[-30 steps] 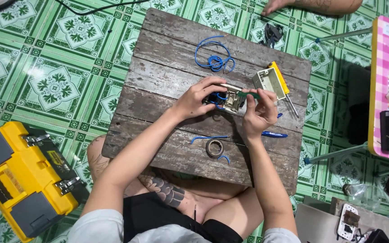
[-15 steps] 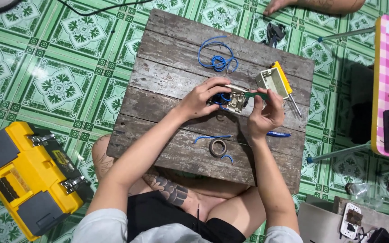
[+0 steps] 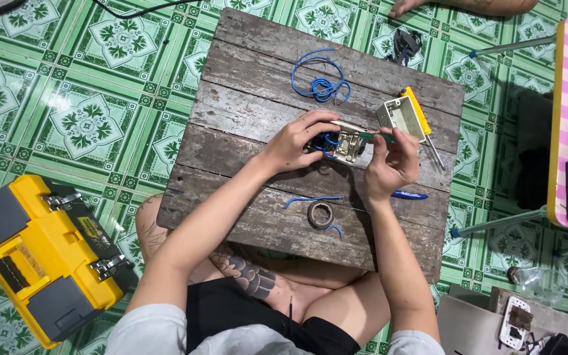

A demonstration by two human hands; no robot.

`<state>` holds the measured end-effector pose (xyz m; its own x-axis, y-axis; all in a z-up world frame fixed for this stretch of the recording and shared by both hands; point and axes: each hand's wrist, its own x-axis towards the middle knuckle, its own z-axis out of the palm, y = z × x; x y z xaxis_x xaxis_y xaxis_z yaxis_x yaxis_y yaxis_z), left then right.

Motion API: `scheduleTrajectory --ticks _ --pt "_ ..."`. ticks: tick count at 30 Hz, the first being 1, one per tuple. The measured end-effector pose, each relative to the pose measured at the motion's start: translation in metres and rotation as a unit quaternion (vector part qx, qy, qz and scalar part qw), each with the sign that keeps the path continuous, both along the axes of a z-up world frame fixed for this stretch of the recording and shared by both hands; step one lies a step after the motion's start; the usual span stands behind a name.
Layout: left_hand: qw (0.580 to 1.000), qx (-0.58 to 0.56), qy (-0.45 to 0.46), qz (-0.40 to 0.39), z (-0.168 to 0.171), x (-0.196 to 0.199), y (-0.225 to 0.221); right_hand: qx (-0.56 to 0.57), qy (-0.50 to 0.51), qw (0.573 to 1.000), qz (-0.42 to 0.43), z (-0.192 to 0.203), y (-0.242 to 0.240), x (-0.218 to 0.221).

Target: The person sits on the floor and uses a screwdriver to disassemble an electrical switch, then uses a multimeter to test the internal components. They continue to manipulate the switch parts and wires while testing.

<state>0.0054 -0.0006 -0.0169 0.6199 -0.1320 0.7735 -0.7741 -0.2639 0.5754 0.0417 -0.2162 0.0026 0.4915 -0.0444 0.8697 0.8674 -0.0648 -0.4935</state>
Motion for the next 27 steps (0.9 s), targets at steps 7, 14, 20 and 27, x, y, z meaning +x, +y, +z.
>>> scheduleTrajectory --ticks 7,14,20,27 --pt "1.000 -0.006 -0.002 0.017 -0.001 0.002 -0.002 0.001 0.010 1.000 0.001 -0.004 0.001 0.002" --pt "1.000 -0.016 0.000 0.013 0.005 -0.002 -0.002 -0.005 -0.008 1.000 -0.001 -0.003 0.004 -0.003" --pt "1.000 -0.014 -0.008 0.012 0.009 -0.002 -0.001 0.010 -0.003 1.000 -0.005 -0.013 -0.004 0.001" --pt "0.999 -0.019 -0.016 0.021 0.005 0.001 -0.003 0.018 0.003 1.000 -0.004 -0.005 0.001 -0.004"
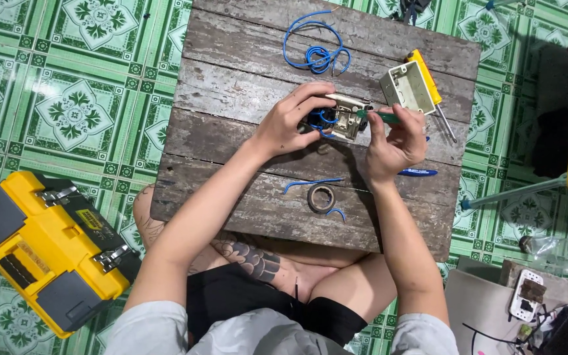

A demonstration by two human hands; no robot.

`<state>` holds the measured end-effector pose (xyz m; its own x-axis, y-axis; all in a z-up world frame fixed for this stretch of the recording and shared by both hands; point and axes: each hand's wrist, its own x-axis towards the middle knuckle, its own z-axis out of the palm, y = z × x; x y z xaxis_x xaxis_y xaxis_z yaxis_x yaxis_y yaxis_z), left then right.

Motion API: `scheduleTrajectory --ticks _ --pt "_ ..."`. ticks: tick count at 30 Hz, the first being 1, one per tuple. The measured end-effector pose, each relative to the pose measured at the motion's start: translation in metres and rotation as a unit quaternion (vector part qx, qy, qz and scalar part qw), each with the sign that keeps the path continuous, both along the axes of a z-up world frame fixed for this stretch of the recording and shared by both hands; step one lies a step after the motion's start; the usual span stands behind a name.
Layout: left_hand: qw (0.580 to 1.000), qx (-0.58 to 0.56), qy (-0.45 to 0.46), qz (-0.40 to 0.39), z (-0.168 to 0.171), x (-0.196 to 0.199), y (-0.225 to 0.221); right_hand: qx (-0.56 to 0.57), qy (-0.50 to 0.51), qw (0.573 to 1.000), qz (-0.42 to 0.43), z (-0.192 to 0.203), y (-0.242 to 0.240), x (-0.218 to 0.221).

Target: The person sits on the floor and uses a screwdriver to disassemble an electrical switch, then uses a multimeter to test the internal components. They continue to manipulate the switch parts and wires while testing.

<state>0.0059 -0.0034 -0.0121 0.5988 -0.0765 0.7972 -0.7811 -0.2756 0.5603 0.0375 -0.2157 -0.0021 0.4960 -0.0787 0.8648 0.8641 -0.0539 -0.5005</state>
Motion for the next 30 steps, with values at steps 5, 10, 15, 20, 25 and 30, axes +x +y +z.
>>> scheduleTrajectory --ticks 5,10,15,20,25,30 --pt "1.000 0.001 -0.008 0.004 -0.001 -0.001 0.000 0.013 0.024 1.000 0.011 0.000 0.001 0.004" --pt "1.000 0.009 -0.008 0.008 0.003 -0.002 -0.001 0.024 0.054 0.998 0.009 0.001 0.004 0.003" --pt "1.000 0.004 0.005 0.015 0.000 -0.002 0.000 0.033 0.070 0.997 0.014 0.006 0.011 -0.001" --pt "1.000 0.020 0.001 0.020 0.001 -0.003 0.002 0.018 0.077 0.997 0.019 0.006 0.008 -0.001" --pt "1.000 0.020 0.008 0.022 -0.002 -0.002 0.003 0.003 0.085 0.996 0.010 0.011 0.010 -0.004" --pt "0.999 0.032 0.002 0.026 -0.011 0.000 0.001 -0.038 0.088 0.995 -0.006 0.005 0.005 0.000"
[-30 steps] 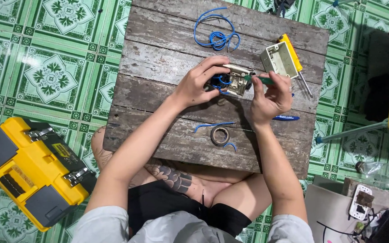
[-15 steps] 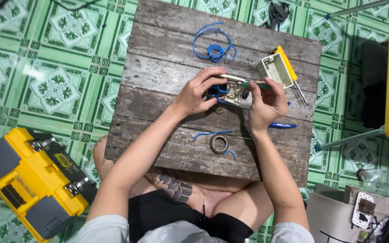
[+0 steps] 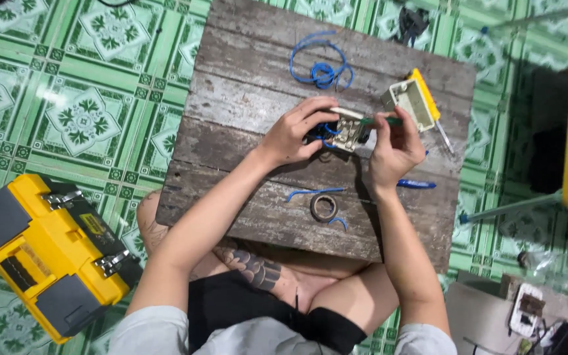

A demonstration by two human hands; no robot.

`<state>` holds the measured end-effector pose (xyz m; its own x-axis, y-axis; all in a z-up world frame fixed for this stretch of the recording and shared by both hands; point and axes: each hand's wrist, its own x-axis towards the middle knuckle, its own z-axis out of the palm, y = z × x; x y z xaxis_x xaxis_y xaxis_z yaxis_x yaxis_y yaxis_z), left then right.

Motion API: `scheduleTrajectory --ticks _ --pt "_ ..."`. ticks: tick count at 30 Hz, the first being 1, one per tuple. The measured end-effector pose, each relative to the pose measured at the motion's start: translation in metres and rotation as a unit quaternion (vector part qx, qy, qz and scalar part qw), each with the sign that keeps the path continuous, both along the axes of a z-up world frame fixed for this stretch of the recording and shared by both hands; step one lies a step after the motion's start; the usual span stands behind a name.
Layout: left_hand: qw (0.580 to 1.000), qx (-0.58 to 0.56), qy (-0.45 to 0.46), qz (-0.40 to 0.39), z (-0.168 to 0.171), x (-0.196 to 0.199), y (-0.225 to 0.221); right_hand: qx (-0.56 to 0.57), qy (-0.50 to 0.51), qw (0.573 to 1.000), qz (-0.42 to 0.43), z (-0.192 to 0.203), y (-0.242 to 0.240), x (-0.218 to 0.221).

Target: The person sits on the floor and uses a screwdriver to disassemble an electrical switch, then uses a multimeter to test the internal components. They continue to manipulate the switch parts and wires while testing.

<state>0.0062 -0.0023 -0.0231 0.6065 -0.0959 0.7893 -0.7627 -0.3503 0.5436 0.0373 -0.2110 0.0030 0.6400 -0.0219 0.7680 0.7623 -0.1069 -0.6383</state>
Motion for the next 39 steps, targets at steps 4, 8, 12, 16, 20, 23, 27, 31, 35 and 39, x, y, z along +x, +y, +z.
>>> scheduleTrajectory --ticks 4,8,12,16,20,23,27,31,35,39 --pt "1.000 -0.001 0.007 -0.009 -0.005 -0.001 0.000 0.004 0.009 1.000 0.002 0.002 0.005 -0.009" --pt "1.000 0.019 -0.010 -0.014 0.005 0.002 0.002 -0.007 -0.003 1.000 0.002 0.012 0.008 -0.007" --pt "1.000 0.023 -0.009 -0.018 0.009 0.000 0.004 0.019 0.007 1.000 0.018 0.018 0.013 -0.012" --pt "1.000 0.010 -0.003 -0.006 0.011 -0.004 0.006 -0.017 -0.009 1.000 0.005 0.003 0.002 -0.002" --pt "1.000 0.001 0.003 -0.014 0.011 -0.002 0.002 0.016 0.015 0.999 0.031 0.008 -0.002 -0.003" --pt "1.000 0.002 0.005 -0.009 0.013 -0.003 0.003 0.023 0.018 0.998 0.055 0.014 0.003 -0.005" --pt "1.000 0.001 0.002 -0.009 0.018 -0.005 0.003 -0.005 -0.009 1.000 0.029 0.006 -0.005 -0.002" --pt "1.000 0.004 0.000 0.000 0.015 -0.004 0.003 0.001 -0.007 0.999 0.033 0.009 -0.002 -0.004" --pt "1.000 0.004 0.001 0.005 0.000 0.003 -0.001 0.003 -0.003 0.999 0.034 0.022 0.003 -0.008" --pt "1.000 -0.005 0.002 -0.001 0.002 0.001 0.000 0.018 -0.006 1.000 0.022 -0.002 -0.010 0.001"
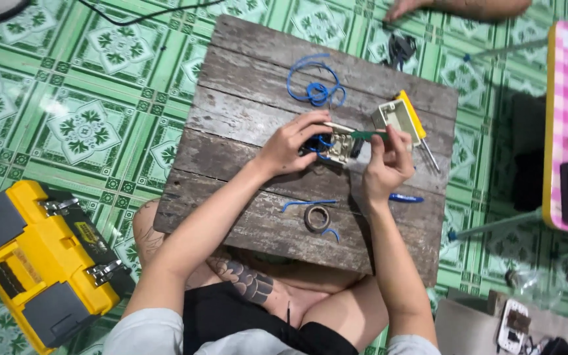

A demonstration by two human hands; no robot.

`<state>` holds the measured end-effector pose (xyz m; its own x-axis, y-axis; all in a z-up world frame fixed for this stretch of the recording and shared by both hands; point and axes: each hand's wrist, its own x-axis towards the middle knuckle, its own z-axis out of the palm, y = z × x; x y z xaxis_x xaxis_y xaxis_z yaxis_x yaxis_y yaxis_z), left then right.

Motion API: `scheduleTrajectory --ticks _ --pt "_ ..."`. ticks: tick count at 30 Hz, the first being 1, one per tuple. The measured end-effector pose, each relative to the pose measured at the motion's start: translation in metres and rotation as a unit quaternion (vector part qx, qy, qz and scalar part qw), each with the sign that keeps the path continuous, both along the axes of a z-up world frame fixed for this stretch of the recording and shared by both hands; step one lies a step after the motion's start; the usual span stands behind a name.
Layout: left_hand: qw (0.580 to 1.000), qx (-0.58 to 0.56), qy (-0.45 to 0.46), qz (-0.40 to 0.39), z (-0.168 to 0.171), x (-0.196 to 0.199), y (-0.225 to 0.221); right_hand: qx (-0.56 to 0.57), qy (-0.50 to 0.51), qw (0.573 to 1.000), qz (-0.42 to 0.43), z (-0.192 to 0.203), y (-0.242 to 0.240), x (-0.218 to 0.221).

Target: The person sits on the floor and uses a screwdriver to disassemble an electrical switch, then uses a multimeter to test the internal components. They continue to manipulate the switch parts and wires while testing.

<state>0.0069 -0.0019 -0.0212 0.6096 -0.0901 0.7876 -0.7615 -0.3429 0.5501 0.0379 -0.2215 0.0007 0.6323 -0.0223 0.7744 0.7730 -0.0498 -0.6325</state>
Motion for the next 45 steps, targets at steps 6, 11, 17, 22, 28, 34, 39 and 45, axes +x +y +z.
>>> scheduleTrajectory --ticks 6,11,17,22,28,34,39,45 --pt "1.000 0.013 0.001 0.005 0.016 -0.007 0.005 -0.015 0.021 1.000 0.018 0.021 0.013 -0.007" --pt "0.999 0.022 0.014 0.020 0.010 -0.004 0.003 0.000 0.030 0.999 -0.012 0.013 0.011 -0.003" --pt "0.999 0.017 0.023 0.022 -0.011 0.005 0.000 -0.016 0.035 0.999 0.017 0.019 0.014 -0.006" --pt "1.000 0.014 0.015 0.013 0.007 -0.005 0.003 0.002 0.009 1.000 0.022 0.003 0.006 0.000" --pt "1.000 0.017 0.019 0.008 0.009 -0.004 0.003 0.024 0.029 0.999 0.036 0.011 0.015 -0.006" --pt "0.999 0.016 0.014 0.025 0.012 -0.006 0.003 0.006 0.061 0.997 0.038 0.025 0.021 -0.014" --pt "0.999 0.019 0.020 0.034 0.007 -0.005 0.003 0.025 0.079 0.996 0.039 0.018 0.022 -0.010" --pt "0.999 0.027 0.025 0.039 0.002 -0.003 0.001 0.037 0.086 0.995 0.039 0.019 0.023 -0.012"
